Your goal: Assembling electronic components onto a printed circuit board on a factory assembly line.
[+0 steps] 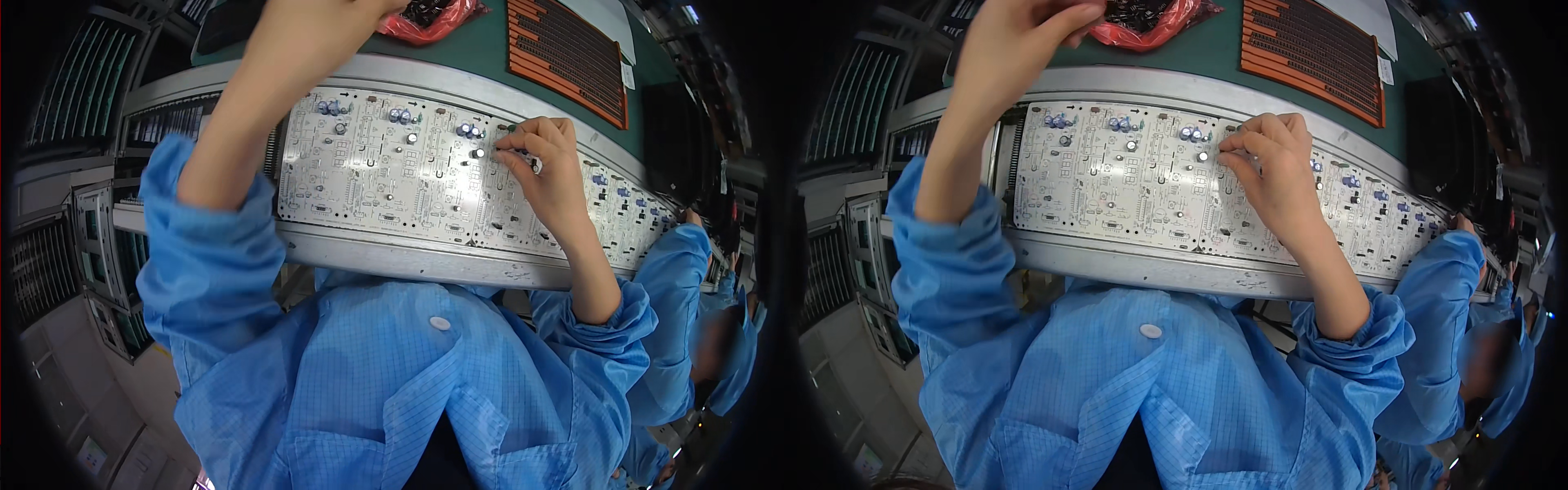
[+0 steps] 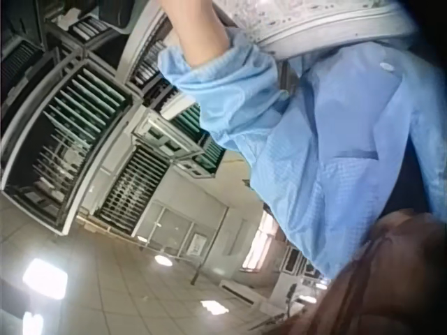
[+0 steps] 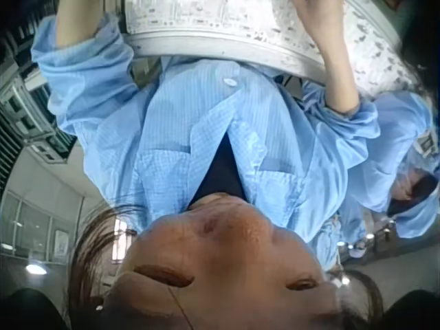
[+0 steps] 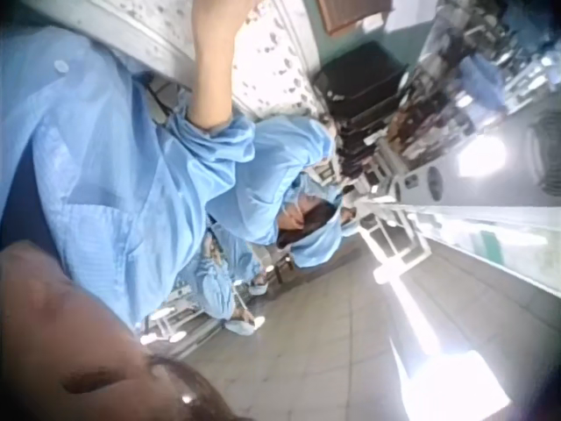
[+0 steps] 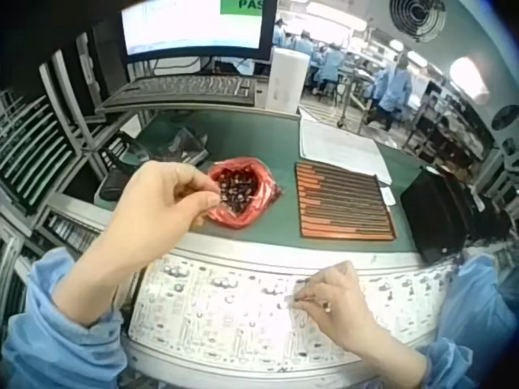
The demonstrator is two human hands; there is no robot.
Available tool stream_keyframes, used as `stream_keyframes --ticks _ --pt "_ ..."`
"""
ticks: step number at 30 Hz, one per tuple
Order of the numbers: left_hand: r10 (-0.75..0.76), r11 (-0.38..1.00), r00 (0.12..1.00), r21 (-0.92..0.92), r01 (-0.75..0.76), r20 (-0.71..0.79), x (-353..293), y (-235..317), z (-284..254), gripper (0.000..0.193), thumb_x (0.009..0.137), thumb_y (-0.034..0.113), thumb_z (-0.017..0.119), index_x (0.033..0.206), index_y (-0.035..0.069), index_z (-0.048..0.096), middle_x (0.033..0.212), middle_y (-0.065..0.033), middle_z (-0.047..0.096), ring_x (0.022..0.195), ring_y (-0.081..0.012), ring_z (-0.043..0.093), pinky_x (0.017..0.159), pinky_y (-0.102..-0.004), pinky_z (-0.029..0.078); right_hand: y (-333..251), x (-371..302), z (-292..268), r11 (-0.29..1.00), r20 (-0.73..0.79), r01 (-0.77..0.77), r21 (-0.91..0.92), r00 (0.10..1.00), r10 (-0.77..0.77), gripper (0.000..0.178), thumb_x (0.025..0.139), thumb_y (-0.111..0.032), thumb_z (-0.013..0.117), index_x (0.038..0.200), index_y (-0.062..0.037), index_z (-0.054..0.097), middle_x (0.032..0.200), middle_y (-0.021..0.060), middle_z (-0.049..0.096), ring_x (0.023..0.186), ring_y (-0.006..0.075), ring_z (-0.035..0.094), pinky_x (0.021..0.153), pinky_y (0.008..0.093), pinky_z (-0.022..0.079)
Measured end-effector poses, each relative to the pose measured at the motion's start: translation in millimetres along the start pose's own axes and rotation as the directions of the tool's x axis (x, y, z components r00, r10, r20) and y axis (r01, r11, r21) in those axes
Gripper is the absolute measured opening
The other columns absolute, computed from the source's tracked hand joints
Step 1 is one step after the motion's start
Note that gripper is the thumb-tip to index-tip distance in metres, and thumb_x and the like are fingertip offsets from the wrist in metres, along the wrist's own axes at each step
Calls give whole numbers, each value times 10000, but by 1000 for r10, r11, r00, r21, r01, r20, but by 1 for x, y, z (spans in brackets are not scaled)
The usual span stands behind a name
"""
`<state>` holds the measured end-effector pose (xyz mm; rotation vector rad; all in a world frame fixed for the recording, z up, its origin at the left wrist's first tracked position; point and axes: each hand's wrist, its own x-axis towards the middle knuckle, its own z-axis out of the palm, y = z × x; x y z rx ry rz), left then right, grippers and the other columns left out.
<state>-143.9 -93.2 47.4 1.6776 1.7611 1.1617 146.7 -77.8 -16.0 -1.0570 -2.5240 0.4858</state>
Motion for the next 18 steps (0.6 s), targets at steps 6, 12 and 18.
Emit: stream_keyframes --ticks 6,12,18 --pt "-58 979 997 -193 68 56 -79 8 -8 169 923 33 641 1068 -38 687 922 -56 698 779 -74 596 705 -198 488 2 5 13 999 -8 19 -47 1000 -19 166 728 -65 789 884 -72 736 920 17 617 946 224 504 895 342 383" --pt "-230 902 970 -359 241 74 -135 -6 11 143 889 21 662 1018 -29 698 892 -92 709 775 -133 642 717 -253 501 0 6 17 999 -9 -6 -37 1000 6 155 729 -74 786 878 -82 743 908 4 620 945 218 507 920 361 355" --pt "-278 886 942 -328 328 189 -156 -13 26 144 899 -26 635 1032 -33 689 953 -87 696 876 -121 628 785 -250 497 -2 4 20 998 -21 -42 -47 999 41 139 737 -79 780 871 -85 744 908 -6 635 945 214 511 914 356 349"
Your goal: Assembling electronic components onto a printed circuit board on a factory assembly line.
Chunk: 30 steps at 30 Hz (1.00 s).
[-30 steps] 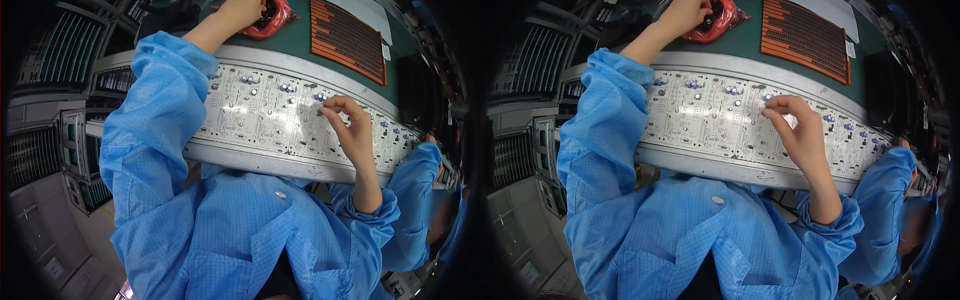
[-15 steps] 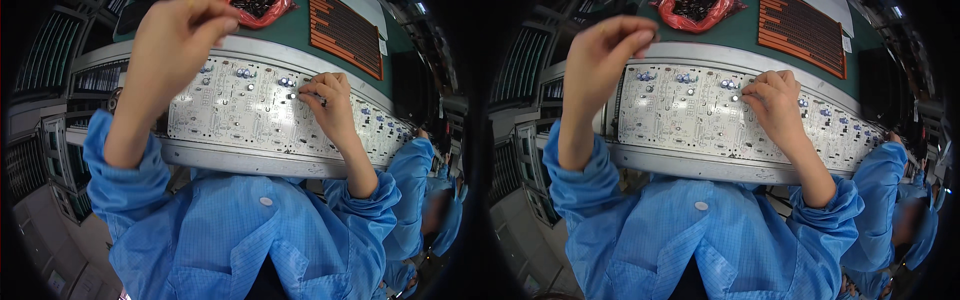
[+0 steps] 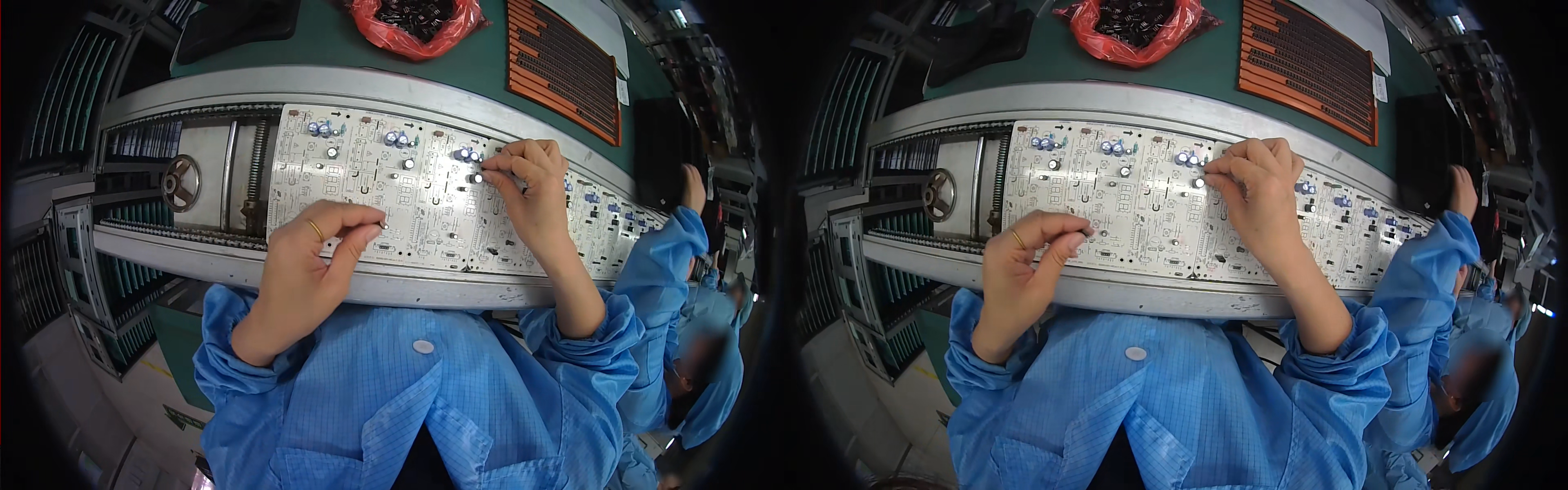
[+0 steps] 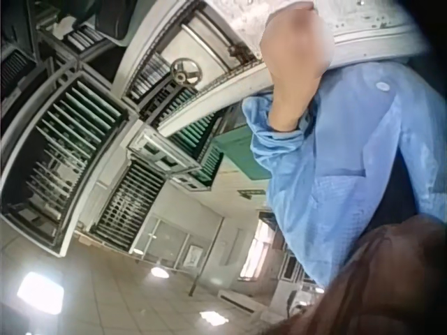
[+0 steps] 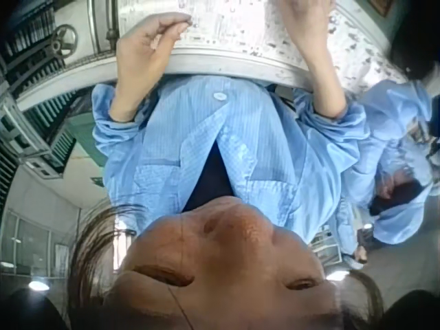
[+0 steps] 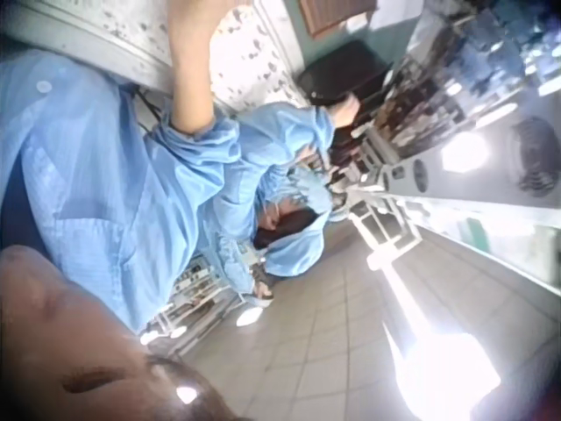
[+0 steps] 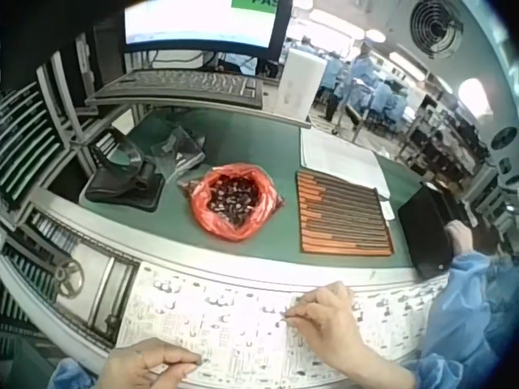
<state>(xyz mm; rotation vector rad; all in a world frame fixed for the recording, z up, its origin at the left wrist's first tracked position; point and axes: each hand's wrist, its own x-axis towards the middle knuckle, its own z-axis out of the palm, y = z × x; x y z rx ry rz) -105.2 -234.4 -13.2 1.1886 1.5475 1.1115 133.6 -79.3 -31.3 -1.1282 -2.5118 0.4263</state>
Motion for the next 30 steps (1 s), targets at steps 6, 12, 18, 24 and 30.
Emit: stream_keyframes --ticks 6,12,18,24,30 --pt "63 998 997 12 -64 38 -7 -10 19 144 880 -43 643 1011 -18 695 934 -93 688 872 -160 639 771 -267 505 -3 2 0 999 13 -53 -3 999 53 121 743 -75 775 859 -87 740 910 -12 647 944 208 512 920 357 335" --pt "230 970 970 66 -236 83 -10 -23 41 150 828 -68 682 967 -13 690 927 -117 687 858 -243 650 748 -308 518 -5 1 2 997 16 -70 -17 997 70 103 764 -66 759 861 -90 735 913 -10 649 940 201 509 924 362 322" --pt "270 958 960 76 -275 70 -9 -28 44 157 810 -70 694 958 -16 687 916 -121 690 851 -256 649 743 -327 521 -14 -2 3 992 -17 -100 -73 995 99 100 776 -59 750 869 -91 734 910 -11 639 937 195 507 928 361 307" --pt "289 952 956 83 -293 58 -9 -29 43 165 801 -72 698 957 -19 688 911 -123 693 858 -256 652 752 -329 523 -16 -2 4 987 -24 -104 -122 995 102 120 768 -62 757 880 -101 741 906 -18 631 935 193 506 927 367 297" --pt "293 951 953 82 -299 77 -9 -28 42 154 814 -48 689 964 -15 675 921 -127 689 865 -279 650 762 -350 523 -9 -6 2 994 -43 -23 -108 999 19 139 748 -69 769 879 -107 743 900 -22 624 928 195 510 925 377 296"
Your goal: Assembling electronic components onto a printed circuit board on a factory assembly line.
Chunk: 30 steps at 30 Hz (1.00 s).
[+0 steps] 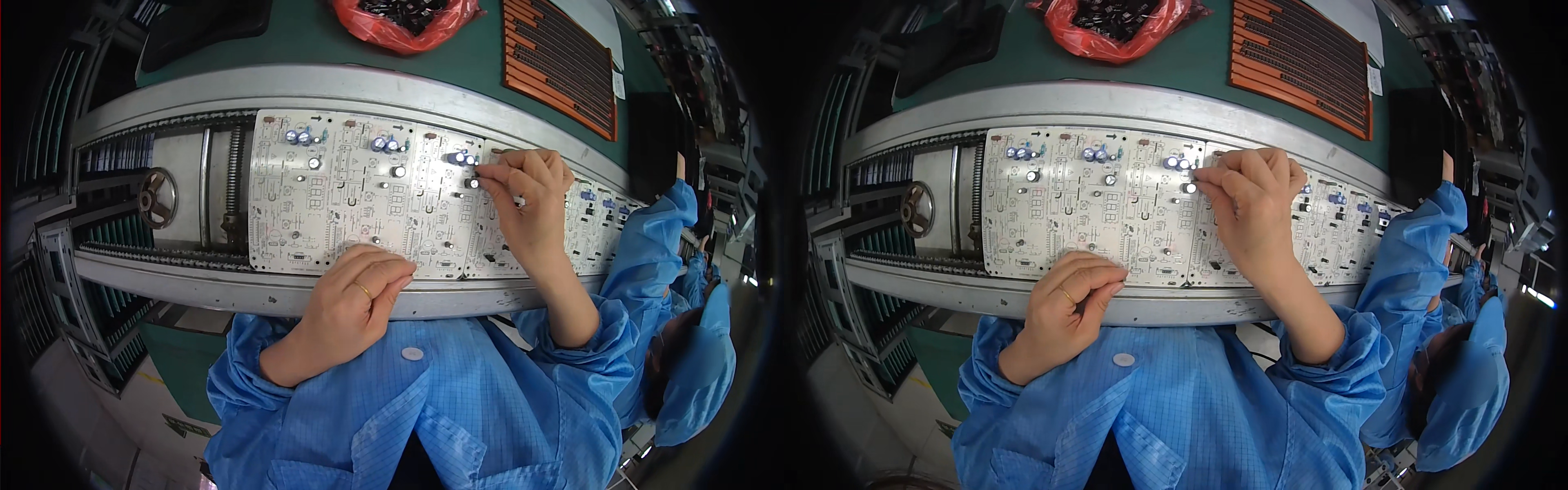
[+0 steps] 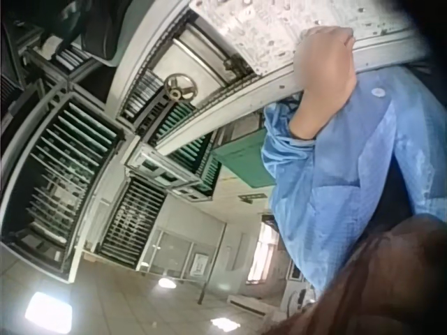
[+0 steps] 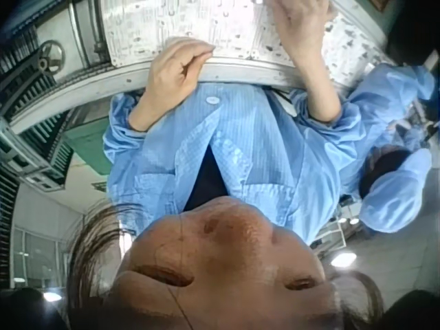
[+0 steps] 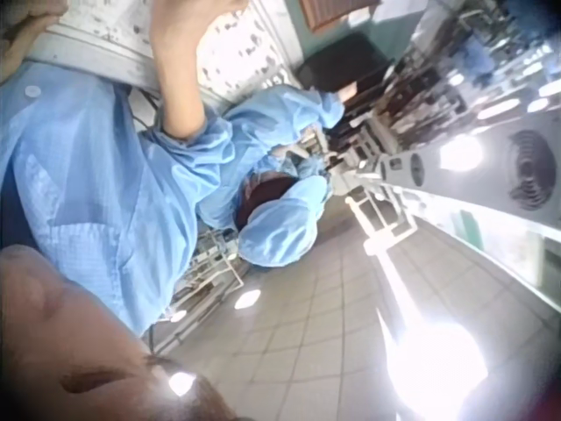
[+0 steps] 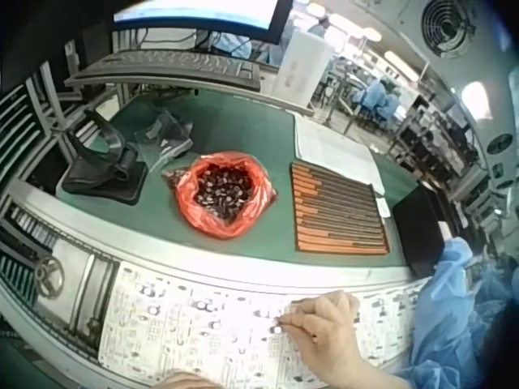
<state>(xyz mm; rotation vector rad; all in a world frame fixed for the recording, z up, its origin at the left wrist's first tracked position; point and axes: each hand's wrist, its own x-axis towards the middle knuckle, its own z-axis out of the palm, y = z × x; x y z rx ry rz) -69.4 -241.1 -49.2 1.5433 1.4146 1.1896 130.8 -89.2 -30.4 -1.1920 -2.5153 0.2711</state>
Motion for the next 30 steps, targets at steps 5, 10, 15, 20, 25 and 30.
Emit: stream_keyframes --ticks 5,10,15,20,25,30 --pt "-16 1000 1000 26 16 0 1 2 -1 167 786 -64 709 945 -17 690 913 -126 700 855 -265 664 753 -329 532 1 5 -2 997 -6 75 -30 997 -75 171 720 -60 778 880 -112 743 896 -11 620 921 204 515 922 393 297" --pt "-19 997 1000 70 18 6 2 4 0 169 779 -52 718 941 -8 694 912 -124 703 848 -268 673 748 -335 542 1 8 -7 994 36 109 -16 993 -109 211 701 -49 783 897 -113 738 903 -2 618 911 215 519 918 413 298" --pt "-52 997 998 65 51 25 4 6 -2 167 776 -46 723 935 1 699 907 -119 704 840 -270 678 741 -342 545 3 11 -9 989 79 148 5 986 -148 246 689 -44 784 919 -114 733 907 -1 609 890 220 518 914 429 300" --pt "-54 996 997 75 50 50 11 5 -2 175 773 -39 729 939 7 700 901 -118 706 833 -270 680 740 -343 546 7 13 -12 981 81 194 -17 978 -192 255 688 -37 778 927 -114 733 907 -2 605 876 223 513 904 435 309" --pt "-53 995 998 84 50 45 12 8 -1 192 764 -48 728 945 10 701 905 -120 708 831 -274 678 744 -345 544 11 12 -24 976 92 213 -40 974 -209 283 710 -33 757 977 -117 721 908 -2 606 883 229 515 895 423 323" --pt "-27 995 999 96 24 28 8 8 -1 192 777 -44 722 960 6 695 928 -119 703 865 -278 673 759 -344 546 73 37 -52 962 -125 8 -273 991 -44 211 771 -72 734 971 -126 692 984 11 622 952 232 531 902 402 357"
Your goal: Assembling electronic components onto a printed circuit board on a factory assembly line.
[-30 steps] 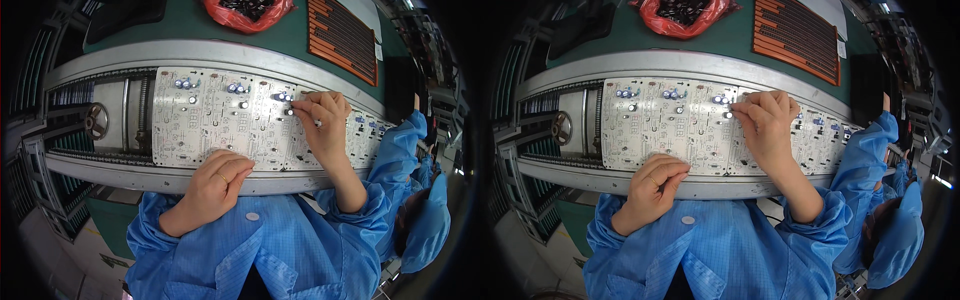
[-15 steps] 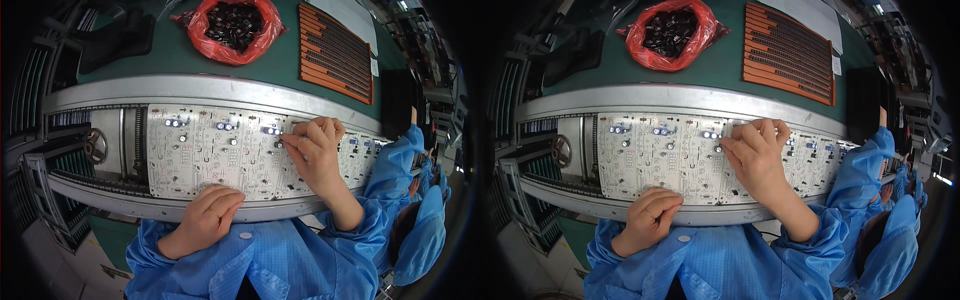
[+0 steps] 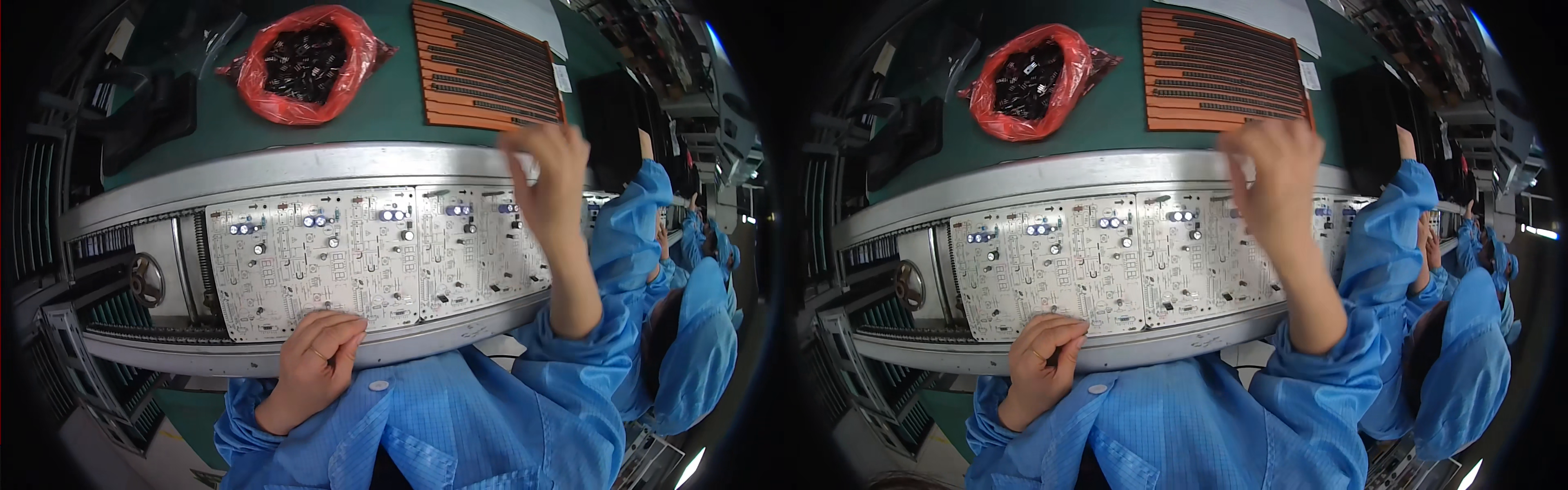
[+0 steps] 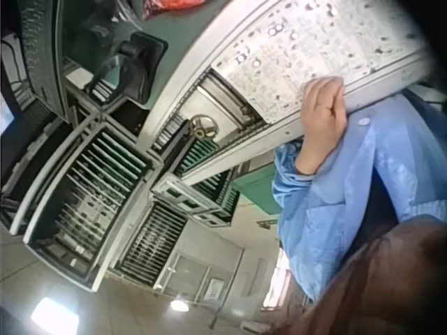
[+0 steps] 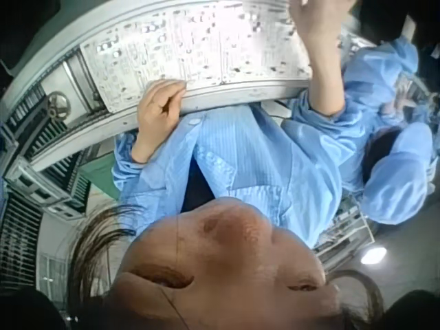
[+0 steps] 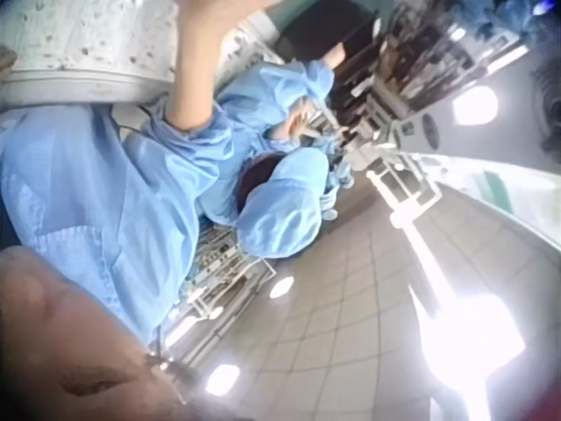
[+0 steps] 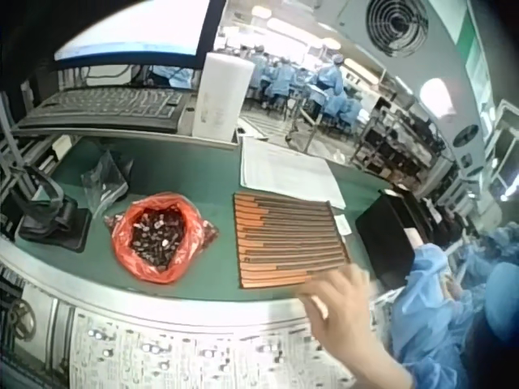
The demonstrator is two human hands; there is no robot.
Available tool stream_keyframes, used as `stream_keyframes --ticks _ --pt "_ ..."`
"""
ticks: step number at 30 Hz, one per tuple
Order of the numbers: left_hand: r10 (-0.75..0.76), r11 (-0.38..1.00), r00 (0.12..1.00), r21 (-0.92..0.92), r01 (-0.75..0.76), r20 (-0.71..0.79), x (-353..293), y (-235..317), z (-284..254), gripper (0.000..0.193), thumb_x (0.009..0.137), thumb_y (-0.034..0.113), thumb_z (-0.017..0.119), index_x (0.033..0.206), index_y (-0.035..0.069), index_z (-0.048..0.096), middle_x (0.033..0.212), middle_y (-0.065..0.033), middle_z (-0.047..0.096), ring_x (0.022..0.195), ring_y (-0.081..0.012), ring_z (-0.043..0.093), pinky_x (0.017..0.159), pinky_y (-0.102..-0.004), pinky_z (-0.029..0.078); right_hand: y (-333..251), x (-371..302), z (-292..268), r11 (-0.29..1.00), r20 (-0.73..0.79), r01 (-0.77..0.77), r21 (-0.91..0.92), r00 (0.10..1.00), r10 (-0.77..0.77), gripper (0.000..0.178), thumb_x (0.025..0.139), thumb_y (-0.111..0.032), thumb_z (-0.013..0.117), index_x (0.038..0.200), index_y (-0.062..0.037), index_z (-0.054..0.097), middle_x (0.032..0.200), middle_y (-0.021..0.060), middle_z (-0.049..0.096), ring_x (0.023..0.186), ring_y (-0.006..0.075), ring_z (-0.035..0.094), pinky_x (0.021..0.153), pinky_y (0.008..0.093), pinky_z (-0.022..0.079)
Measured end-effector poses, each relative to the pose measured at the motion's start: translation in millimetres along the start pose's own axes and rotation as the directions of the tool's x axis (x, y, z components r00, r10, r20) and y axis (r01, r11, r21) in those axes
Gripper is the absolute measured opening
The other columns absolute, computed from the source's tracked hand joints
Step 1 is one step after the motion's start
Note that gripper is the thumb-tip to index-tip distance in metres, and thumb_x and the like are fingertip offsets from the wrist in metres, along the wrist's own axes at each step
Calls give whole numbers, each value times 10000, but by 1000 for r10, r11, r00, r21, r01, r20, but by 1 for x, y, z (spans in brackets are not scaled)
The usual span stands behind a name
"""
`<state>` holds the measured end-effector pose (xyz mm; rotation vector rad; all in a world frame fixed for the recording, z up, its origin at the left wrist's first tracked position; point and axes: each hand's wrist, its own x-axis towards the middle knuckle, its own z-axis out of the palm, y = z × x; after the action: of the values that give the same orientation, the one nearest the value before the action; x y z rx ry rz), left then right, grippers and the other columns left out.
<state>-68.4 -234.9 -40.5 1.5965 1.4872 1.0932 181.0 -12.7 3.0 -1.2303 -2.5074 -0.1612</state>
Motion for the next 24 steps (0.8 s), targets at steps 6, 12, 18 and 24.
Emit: stream_keyframes --ticks 6,12,18,24 --pt "-1 1000 1000 -15 1 -27 -5 1 1 180 797 -46 715 970 2 699 923 -126 703 858 -285 675 751 -334 542 61 10 16 979 -62 -28 -203 998 15 137 810 -120 719 943 -137 690 1001 2 620 1011 248 528 917 408 364" --pt "-286 904 958 -343 256 -38 -14 4 5 135 866 -23 682 1000 -11 694 934 -108 714 854 -186 679 755 -284 537 70 12 27 976 -4 55 -209 998 -57 100 842 -147 691 942 -143 698 997 10 615 1030 251 537 927 436 367" --pt "-500 648 859 -609 457 112 -3 14 0 166 929 19 633 1074 -48 679 964 -96 720 841 -114 667 767 -241 542 73 13 31 983 4 66 -170 998 -66 107 861 -142 676 967 -137 697 1034 20 627 1053 261 544 927 427 389" --pt "-498 631 854 -614 474 148 -3 9 2 204 938 25 627 1115 -70 663 953 -136 723 825 -145 676 788 -258 550 80 7 28 999 -62 16 -37 998 -18 125 887 -117 672 1011 -115 689 1090 25 639 1072 256 542 908 376 438"
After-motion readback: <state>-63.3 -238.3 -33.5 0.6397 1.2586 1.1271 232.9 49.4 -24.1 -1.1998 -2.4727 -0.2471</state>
